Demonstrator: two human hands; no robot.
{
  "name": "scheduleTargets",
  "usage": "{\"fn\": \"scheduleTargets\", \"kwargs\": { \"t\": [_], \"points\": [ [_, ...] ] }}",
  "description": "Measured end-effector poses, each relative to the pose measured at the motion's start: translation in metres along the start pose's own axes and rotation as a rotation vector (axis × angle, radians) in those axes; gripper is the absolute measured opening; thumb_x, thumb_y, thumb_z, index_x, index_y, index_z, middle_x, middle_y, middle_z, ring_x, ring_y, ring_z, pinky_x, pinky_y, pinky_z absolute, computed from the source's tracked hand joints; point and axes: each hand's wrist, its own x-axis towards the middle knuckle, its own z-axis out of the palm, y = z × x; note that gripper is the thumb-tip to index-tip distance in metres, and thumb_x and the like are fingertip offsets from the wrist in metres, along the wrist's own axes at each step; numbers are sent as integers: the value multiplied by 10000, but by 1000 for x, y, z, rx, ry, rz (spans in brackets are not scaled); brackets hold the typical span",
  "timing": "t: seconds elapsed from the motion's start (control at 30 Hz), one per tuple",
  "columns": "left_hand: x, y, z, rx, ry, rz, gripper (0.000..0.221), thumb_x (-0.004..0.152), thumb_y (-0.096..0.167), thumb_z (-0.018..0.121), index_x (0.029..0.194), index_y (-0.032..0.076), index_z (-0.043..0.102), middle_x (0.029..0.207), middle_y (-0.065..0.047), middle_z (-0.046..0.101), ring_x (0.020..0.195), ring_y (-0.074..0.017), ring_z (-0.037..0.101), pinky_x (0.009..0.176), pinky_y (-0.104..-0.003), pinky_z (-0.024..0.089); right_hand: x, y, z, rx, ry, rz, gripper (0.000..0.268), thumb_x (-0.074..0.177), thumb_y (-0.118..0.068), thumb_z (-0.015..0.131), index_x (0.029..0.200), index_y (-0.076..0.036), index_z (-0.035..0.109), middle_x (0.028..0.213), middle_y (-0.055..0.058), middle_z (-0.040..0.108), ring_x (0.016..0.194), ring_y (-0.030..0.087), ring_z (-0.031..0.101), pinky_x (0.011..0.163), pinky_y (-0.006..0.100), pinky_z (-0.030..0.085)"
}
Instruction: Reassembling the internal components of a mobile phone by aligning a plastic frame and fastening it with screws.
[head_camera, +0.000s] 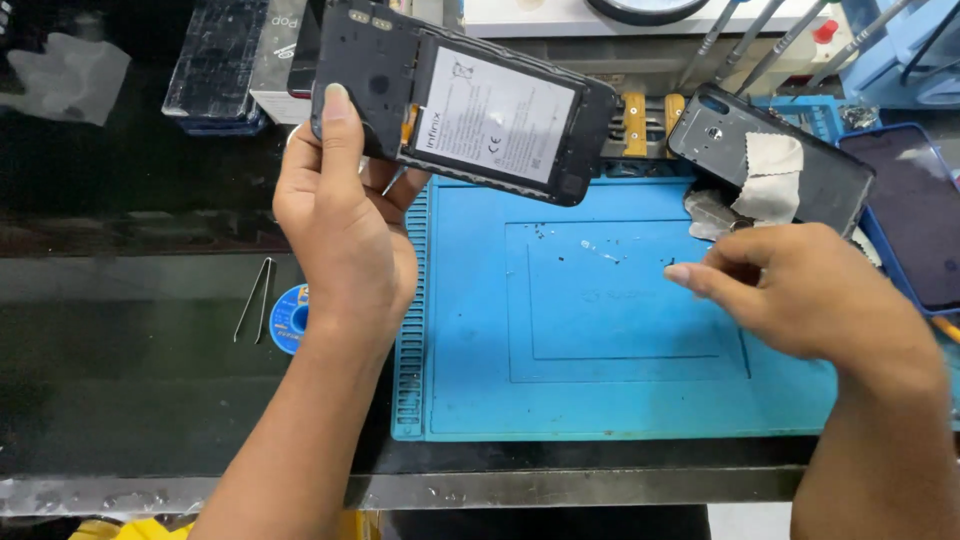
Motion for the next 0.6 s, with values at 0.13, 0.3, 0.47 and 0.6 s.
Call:
{"fn": "scheduleTargets", "kwargs": {
  "t": [0.13,0.3,0.47,0.6],
  "points": [
    [5,1,-1,-42,34,10,306,887,350,653,1041,86,640,933,-107,750,770,-205,730,587,-289,615,25,53,12,219,232,-261,351,870,-163,780,1210,-250,798,1022,-4,760,901,134,666,696,321,445],
    [6,1,0,-58,72,-20,282,883,340,661,1012,91,636,925,-108,743,764,-218,725,606,-309,629,80,109,38,-12,544,-29,462,945,-368,816,1383,-231,766,1294,136,629,1067,303,654,842,434,522],
    [6,-2,-2,-19,52,-31,262,911,348,644,1002,104,623,933,-102,747,774,-208,730,602,-290,614,45,80,22,10,683,-197,183,943,-179,889,1065,-54,834,1155,132,753,1004,247,685,773,378,554],
    [7,-7,-5,-5,-1,-11,226,948,345,626,957,121,595,909,-85,740,775,-193,732,613,-290,620,6,43,2,488,482,-299,144,890,-19,822,989,36,734,1151,180,756,906,211,684,726,320,568]
  ]
}}
